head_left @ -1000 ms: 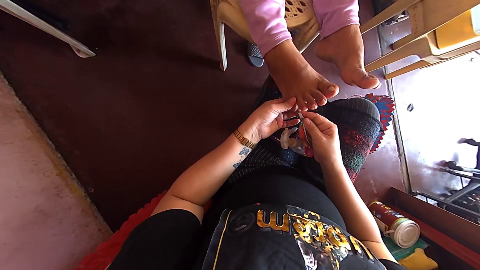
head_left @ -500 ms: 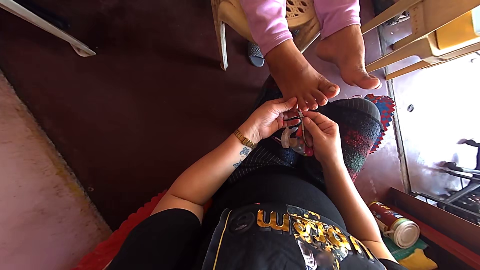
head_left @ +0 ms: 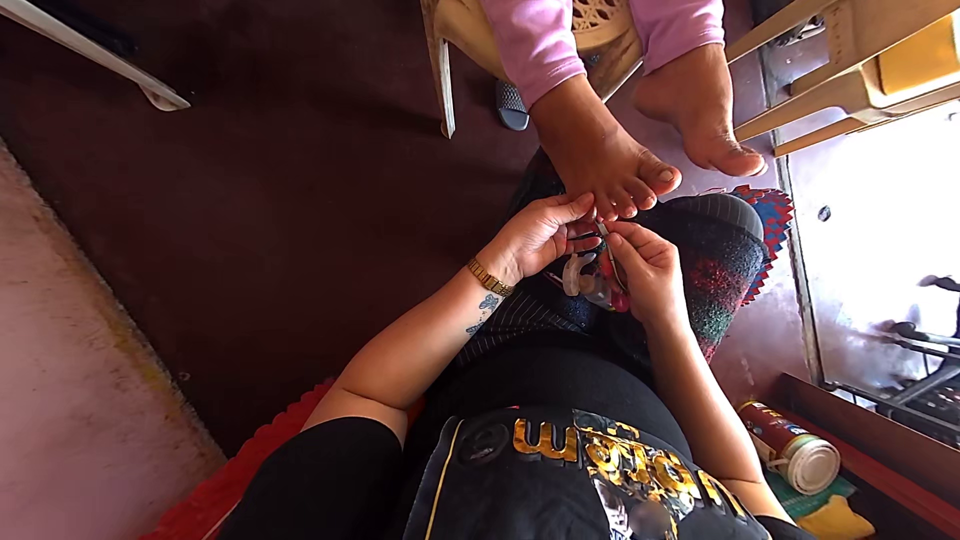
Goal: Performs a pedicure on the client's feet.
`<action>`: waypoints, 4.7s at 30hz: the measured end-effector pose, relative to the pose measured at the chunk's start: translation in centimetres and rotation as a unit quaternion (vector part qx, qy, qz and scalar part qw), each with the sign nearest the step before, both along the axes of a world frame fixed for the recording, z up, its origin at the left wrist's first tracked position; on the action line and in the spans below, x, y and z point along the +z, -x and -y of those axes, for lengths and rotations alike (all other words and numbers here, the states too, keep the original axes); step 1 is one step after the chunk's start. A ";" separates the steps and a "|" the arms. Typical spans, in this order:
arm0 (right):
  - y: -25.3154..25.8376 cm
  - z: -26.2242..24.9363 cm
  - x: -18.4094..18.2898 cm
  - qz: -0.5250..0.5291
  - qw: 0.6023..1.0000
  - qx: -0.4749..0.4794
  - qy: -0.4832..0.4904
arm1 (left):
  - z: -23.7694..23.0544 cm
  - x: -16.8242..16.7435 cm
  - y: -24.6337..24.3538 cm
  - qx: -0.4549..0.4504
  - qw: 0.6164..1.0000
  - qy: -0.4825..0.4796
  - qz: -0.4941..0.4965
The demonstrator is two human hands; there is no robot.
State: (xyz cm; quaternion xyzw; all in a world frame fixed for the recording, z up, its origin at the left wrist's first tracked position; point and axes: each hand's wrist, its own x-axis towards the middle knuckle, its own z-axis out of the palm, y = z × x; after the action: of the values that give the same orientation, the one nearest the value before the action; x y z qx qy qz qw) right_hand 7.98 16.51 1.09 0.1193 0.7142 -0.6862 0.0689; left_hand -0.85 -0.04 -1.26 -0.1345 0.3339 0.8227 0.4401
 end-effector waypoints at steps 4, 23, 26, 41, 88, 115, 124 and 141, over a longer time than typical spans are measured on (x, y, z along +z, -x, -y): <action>0.0 0.1 -0.2 -0.014 1.000 0.000 0.002 | 0.0 0.0 0.0 0.002 1.000 -0.001 0.000; 0.7 -1.9 0.7 0.089 0.986 0.052 0.131 | -0.1 0.0 -0.2 0.003 1.000 0.006 -0.008; 0.7 -1.6 0.5 0.088 0.987 0.016 0.132 | -0.2 -0.1 -0.1 0.003 1.000 0.013 -0.008; 0.4 -1.2 1.5 0.149 0.963 0.106 0.199 | 0.0 -0.1 -0.1 -0.009 1.000 0.009 -0.023; 0.4 -1.2 0.6 0.157 0.951 0.018 0.264 | 0.0 0.0 0.1 -0.030 0.999 0.025 -0.027; 0.4 -0.9 0.7 0.220 0.862 -0.020 0.456 | 0.1 -0.4 0.0 -0.024 0.999 0.005 -0.024; 0.1 -1.2 -0.6 0.239 0.751 -0.007 0.615 | 0.1 -0.5 0.0 -0.025 0.999 0.009 -0.034; 0.2 -1.3 -0.5 0.261 0.704 -0.016 0.661 | 0.2 -0.4 -0.1 -0.023 0.999 0.001 -0.034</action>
State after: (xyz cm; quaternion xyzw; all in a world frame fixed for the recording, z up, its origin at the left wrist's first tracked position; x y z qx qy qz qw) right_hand 7.78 17.79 0.63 0.2292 0.0292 -0.9245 0.3032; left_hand -0.77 -0.25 -1.64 -0.0990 0.3525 0.8162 0.4469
